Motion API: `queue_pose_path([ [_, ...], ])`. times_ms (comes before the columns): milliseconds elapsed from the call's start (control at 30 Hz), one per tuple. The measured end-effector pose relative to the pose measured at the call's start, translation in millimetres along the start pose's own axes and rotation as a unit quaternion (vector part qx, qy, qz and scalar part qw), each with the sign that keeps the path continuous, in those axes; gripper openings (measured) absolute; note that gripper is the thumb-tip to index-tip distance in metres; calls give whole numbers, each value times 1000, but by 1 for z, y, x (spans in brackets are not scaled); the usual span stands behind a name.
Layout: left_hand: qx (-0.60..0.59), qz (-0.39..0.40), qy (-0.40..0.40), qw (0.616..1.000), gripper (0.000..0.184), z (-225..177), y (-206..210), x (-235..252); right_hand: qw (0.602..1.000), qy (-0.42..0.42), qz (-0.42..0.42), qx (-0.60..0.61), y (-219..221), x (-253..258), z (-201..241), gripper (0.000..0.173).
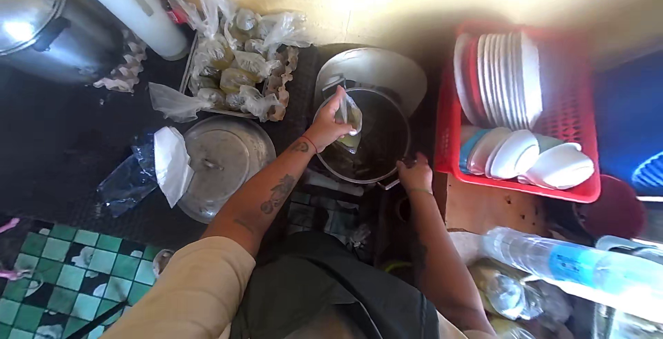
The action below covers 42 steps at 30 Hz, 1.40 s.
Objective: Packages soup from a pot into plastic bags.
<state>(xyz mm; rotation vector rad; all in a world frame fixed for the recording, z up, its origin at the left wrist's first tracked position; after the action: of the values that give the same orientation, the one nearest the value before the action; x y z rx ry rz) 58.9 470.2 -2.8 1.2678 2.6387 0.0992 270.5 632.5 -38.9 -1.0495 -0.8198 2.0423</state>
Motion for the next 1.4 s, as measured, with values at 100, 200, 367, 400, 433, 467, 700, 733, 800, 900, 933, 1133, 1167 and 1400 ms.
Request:
queue_pose_path([
  [100, -15, 8, 11, 1000, 111, -7, -1, -11, 995, -40, -37, -84, -21, -24, 52, 69],
  [200, -27, 16, 31, 999, 109, -13, -1, -24, 991, -124, 13, -41, -14, -30, 101, 56],
  [367, -51, 36, 55, 997, 110, -24, -3, -50, 976, -80, 200, 24, 20, -15, 137, 60],
  [400, -57, 36, 61, 996, 110, -25, -5, -56, 978, -91, 186, 15, 19, -17, 141, 48],
  [433, -63, 37, 65, 995, 110, -26, -8, -62, 981, -109, 158, 6, 16, -22, 143, 40],
  [467, -67, 35, 70, 995, 111, -25, -10, -67, 984, -132, 121, 1, 11, -28, 144, 35],
  [700, -101, -27, 92, 990, 103, -26, -23, -103, 894, -403, -197, -20, -1, -102, 151, 26],
  [733, -103, -37, 96, 989, 102, -27, -26, -110, 871, -439, -220, -7, -1, -109, 150, 25],
  [800, -107, -50, 106, 987, 101, -30, -33, -125, 841, -490, -228, 18, -2, -126, 152, 23],
  [900, -104, -66, 121, 985, 95, -42, -48, -155, 831, -522, -185, 61, -14, -159, 158, 24],
  [933, -99, -69, 128, 984, 91, -48, -55, -165, 829, -526, -164, 94, -17, -169, 161, 23],
  [1133, -1, -125, 207, 970, 53, -78, -101, -232, 811, -516, -41, 273, -8, -232, 175, 10],
  [1167, 21, -139, 206, 968, 44, -80, -106, -243, 810, -514, -28, 282, -3, -241, 175, 9],
  [1400, 210, -193, 257, 923, 10, -89, -133, -339, 835, -459, 91, 290, 34, -295, 159, 11],
])
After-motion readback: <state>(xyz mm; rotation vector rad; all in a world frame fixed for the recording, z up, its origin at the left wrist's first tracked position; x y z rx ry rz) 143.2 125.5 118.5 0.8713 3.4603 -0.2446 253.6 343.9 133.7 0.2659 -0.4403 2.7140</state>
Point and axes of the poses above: each hand's wrist, its own x-axis towards the middle knuckle, its own y-axis out of the palm, z = x × y, the point moved 4 cm from there along x, towards the middle knuckle, and after that the axes turned 3 degrees about -y, right-handed, at the moved point
